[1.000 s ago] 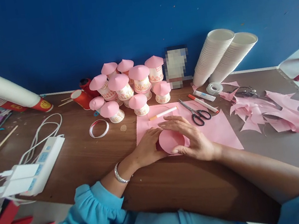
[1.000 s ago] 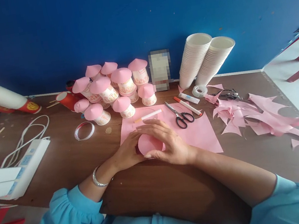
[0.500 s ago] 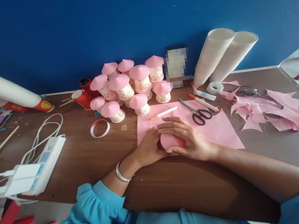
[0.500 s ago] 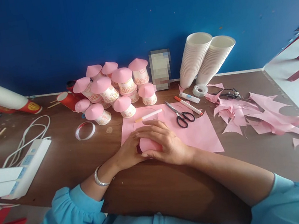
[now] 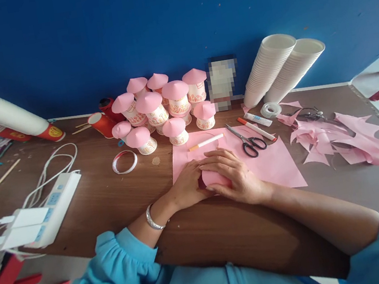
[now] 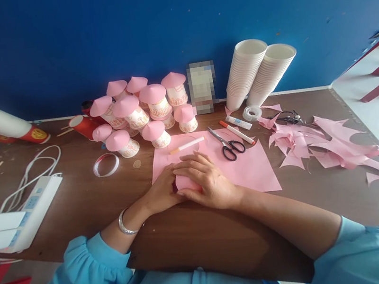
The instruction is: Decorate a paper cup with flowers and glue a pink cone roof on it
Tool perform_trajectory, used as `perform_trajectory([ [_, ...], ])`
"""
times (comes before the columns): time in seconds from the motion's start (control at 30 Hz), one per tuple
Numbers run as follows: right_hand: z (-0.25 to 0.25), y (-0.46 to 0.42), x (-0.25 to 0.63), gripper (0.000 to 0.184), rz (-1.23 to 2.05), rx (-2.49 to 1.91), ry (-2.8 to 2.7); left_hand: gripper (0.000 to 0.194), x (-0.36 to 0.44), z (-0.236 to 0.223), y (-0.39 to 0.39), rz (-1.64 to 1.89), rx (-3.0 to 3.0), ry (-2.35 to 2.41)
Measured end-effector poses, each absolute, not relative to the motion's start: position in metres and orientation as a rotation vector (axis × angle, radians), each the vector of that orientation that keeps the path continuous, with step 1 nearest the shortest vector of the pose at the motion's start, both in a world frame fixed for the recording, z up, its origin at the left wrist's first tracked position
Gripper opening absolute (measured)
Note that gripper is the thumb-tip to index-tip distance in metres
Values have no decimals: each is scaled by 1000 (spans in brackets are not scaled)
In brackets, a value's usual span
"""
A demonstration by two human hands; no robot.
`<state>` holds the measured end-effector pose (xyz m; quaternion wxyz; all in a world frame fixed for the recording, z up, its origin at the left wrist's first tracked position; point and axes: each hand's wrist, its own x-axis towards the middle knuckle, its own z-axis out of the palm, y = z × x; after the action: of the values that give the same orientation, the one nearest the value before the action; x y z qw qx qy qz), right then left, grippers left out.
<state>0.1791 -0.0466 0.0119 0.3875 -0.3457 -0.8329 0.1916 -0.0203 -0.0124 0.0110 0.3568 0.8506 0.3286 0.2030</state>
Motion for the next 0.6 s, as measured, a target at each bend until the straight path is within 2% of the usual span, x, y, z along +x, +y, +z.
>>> perform_trajectory([
  [0.2, 14, -46, 178, 47, 489, -853, -2076, 64, -21, 9, -12, 500, 2247, 862],
  [0.43, 10, -45, 178, 31, 530, -836, -2058, 55, -18, 15, -11, 554, 2256, 795],
  [0.5, 9, -45, 178, 33, 541, -836, -2060, 56, -18, 13, -11, 568, 2249, 786],
  [0.6, 11, -45, 179, 46, 551, -849, -2054, 58, -21, 9, -12, 609, 2212, 816],
])
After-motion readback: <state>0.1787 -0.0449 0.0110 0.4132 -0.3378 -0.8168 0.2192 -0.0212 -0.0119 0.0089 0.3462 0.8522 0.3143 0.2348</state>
